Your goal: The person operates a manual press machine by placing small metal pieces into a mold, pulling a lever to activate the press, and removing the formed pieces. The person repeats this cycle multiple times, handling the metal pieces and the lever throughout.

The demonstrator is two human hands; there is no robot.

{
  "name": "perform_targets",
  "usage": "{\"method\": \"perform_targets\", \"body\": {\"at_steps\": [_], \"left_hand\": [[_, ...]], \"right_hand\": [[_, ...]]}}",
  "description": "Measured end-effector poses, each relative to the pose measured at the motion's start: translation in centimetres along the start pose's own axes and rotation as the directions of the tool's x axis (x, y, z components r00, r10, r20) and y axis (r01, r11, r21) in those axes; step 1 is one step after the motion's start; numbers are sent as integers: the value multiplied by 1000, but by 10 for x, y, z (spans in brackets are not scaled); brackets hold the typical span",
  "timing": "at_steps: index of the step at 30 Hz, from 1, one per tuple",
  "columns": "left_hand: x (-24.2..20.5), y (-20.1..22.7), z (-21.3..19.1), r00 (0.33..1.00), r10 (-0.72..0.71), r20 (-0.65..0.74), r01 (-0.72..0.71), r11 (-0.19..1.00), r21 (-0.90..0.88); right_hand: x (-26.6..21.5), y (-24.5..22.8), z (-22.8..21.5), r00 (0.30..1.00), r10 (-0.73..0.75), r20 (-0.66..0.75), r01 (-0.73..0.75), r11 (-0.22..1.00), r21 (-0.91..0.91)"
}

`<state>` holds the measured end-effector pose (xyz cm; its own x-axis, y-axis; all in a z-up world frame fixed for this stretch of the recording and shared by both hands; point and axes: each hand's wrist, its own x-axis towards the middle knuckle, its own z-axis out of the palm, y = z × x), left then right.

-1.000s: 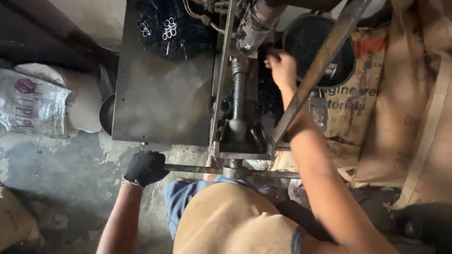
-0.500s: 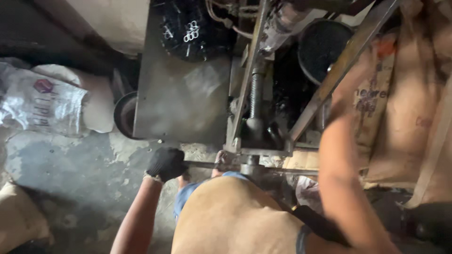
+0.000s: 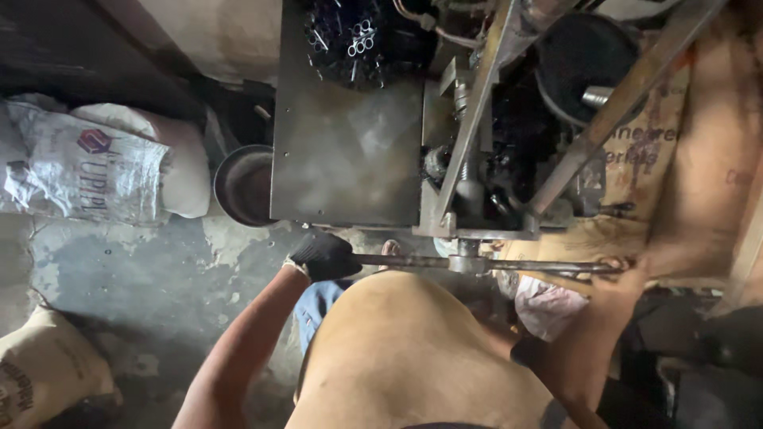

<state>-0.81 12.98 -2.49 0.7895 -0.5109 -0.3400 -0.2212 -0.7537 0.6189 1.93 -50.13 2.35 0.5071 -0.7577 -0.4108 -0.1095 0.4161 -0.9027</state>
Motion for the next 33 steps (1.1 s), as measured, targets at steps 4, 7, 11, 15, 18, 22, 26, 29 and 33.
{"method": "perform_targets", "body": {"at_steps": [4, 7, 11, 15, 18, 22, 26, 29, 33], "left_hand": [[6, -8, 6, 999, 43, 30, -46, 994, 103], [16, -28, 32, 997, 31, 68, -37, 996, 80], [52, -48, 90, 997, 11, 77, -18, 995, 93], [95, -23, 129, 999, -46, 23, 36, 949, 313], [91, -1, 117, 970, 196, -140, -210, 974, -88], [66, 5, 38, 950, 307, -56, -271, 725, -633], [31, -20, -37, 957, 45, -286, -213, 776, -593], [11, -29, -52, 929, -48, -366, -245, 662, -708], [-1, -33, -46, 937, -37, -348, -256, 605, -754]], "right_hand": [[-16, -10, 3, 999, 42, 1, -42, 989, 139], [-18, -28, -1, 999, -31, -15, 33, 981, 192], [-20, -62, -9, 990, -138, 21, 126, 947, 295], [-59, -70, -27, 932, -316, 176, 217, 878, 427], [-111, -40, -23, 863, -506, 19, 503, 861, 79], [-219, 64, 45, 769, -359, 530, 582, 735, -347], [-311, 175, 143, -163, 112, 980, 986, 50, 158], [-318, 231, 161, 110, 148, 983, 981, 143, -131], [-242, 254, 111, 523, 50, 851, 851, 29, -525]]}}
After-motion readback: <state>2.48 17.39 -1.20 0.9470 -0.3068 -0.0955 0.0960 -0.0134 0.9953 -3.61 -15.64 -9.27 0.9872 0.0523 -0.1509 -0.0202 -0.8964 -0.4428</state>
